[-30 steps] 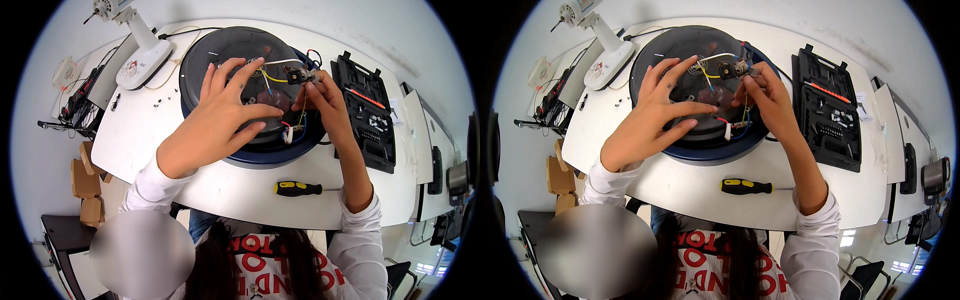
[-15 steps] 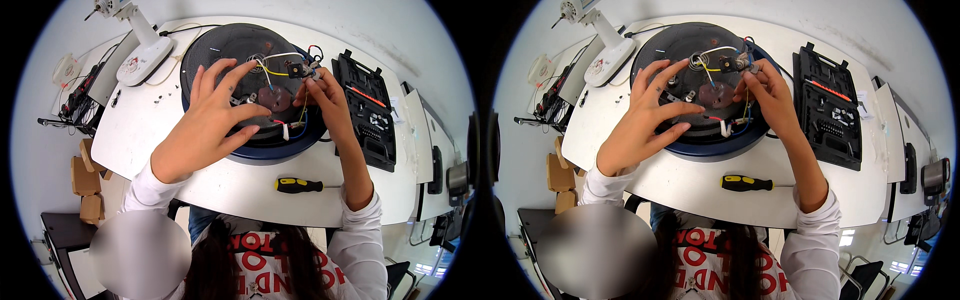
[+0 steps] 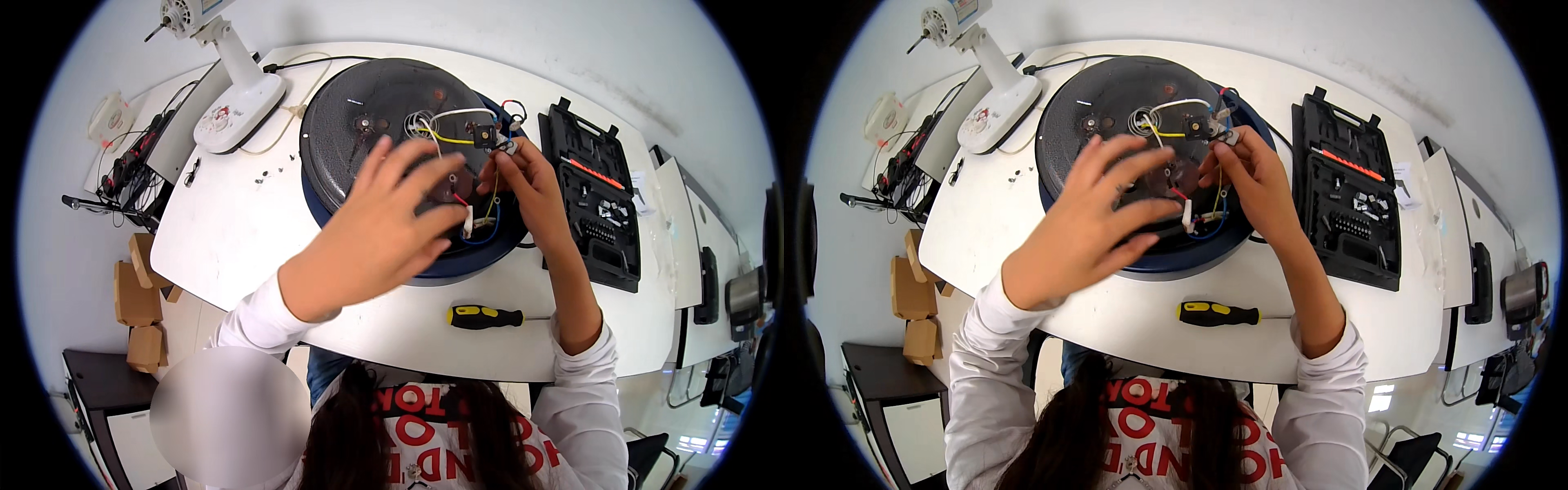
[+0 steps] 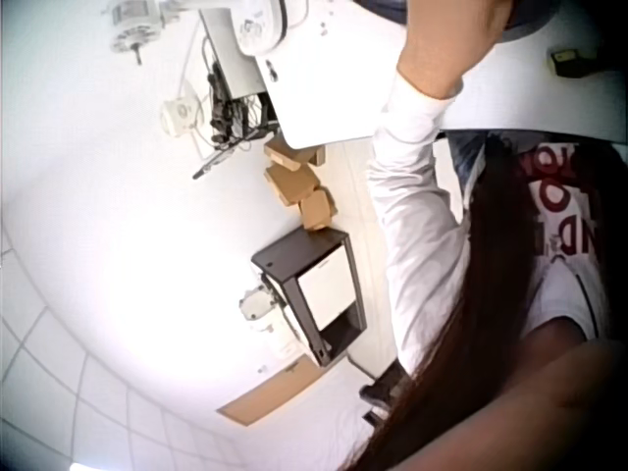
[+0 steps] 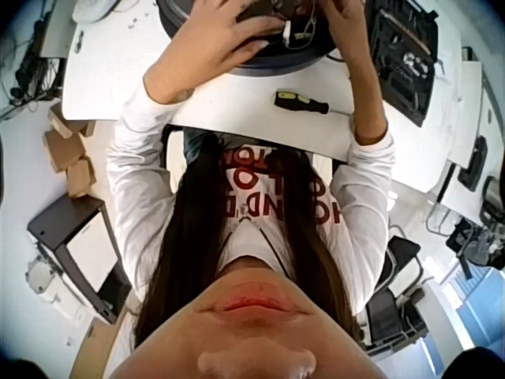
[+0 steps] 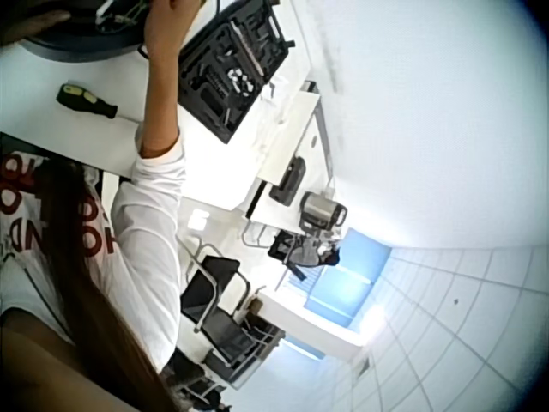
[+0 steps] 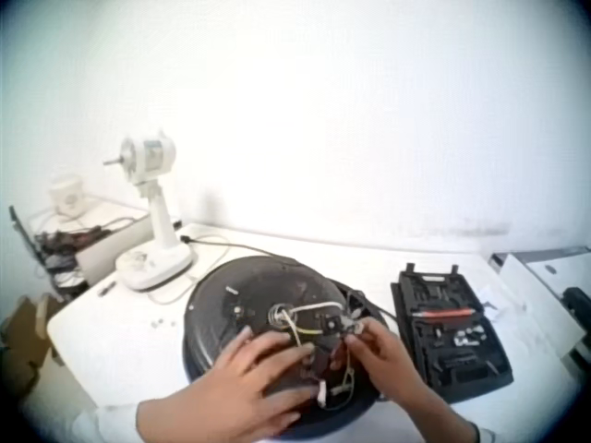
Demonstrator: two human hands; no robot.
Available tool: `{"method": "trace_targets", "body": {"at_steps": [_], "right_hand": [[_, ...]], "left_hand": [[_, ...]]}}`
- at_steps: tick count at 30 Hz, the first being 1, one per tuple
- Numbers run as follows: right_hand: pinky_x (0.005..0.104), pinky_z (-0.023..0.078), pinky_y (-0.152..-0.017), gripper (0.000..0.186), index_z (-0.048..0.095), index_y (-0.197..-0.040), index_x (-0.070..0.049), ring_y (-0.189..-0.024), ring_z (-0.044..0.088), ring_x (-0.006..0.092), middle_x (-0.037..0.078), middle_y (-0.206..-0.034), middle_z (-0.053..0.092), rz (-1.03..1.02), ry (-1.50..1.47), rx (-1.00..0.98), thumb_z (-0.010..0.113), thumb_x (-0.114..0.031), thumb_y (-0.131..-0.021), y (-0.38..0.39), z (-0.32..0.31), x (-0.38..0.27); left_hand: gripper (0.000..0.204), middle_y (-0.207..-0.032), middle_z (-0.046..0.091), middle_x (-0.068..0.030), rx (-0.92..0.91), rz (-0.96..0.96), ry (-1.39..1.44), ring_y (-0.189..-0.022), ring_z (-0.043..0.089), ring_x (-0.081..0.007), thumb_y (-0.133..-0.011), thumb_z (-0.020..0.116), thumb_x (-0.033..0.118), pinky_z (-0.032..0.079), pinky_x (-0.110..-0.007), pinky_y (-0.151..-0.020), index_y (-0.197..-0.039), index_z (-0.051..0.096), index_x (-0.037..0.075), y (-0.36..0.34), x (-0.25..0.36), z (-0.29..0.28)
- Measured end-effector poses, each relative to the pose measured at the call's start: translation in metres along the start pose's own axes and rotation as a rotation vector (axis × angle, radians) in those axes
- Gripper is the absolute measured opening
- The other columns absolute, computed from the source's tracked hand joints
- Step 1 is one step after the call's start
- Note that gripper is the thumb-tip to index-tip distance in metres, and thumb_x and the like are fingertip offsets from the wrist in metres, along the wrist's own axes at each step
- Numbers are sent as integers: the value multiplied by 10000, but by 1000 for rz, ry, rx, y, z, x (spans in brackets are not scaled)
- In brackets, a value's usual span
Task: The person works on the underside of a circular appliance, manipulating multicolored wires and tightening terminal screws with a screwdriver. The person repeatedly adjusts wire positions and secures connections while the appliance remains on a white workbench.
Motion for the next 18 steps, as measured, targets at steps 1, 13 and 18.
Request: {"method": "trace_targets", "body": {"at_steps": [1, 13, 18], "right_hand": [[255, 501, -721, 152, 540, -1030, -36, -789, 659, 134, 51, -872, 662, -1, 8, -4, 477, -175, -1036, 0, -1, -1], [266, 511, -746, 169, 550, -1056, -29, -815, 667, 148, 64, -884, 666, 31, -26, 33, 484, -183, -1031, 1, -2, -3], [272, 522, -779, 179, 560, -1064, -33, -842, 678, 161, 75, -903, 677, 67, -100, 25, 487, -192, -1028, 0, 1, -9]], "left_hand": [[353, -1380, 485, -113, 30, 50, 16, -1332, 397, -349, -759, 732, 130, 282, -608, -1111, -1103, 656, 113, -2, 5, 1], [270, -1022, 605, -55, -72, 83, -252, -1103, 561, -224, -800, 711, 191, 336, -476, -1126, -1044, 670, 84, 8, 16, 24], [196, -918, 616, -55, -39, 36, -96, -962, 590, -238, -799, 700, 151, 419, -404, -1030, -972, 677, 63, 3, 8, 27]]}}
Point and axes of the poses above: each hand's wrist, its own y-axis away from the middle knuckle, its own z-axis out of the palm, x = y × z, the point moved 3 cm from there along -y, towards the middle knuckle
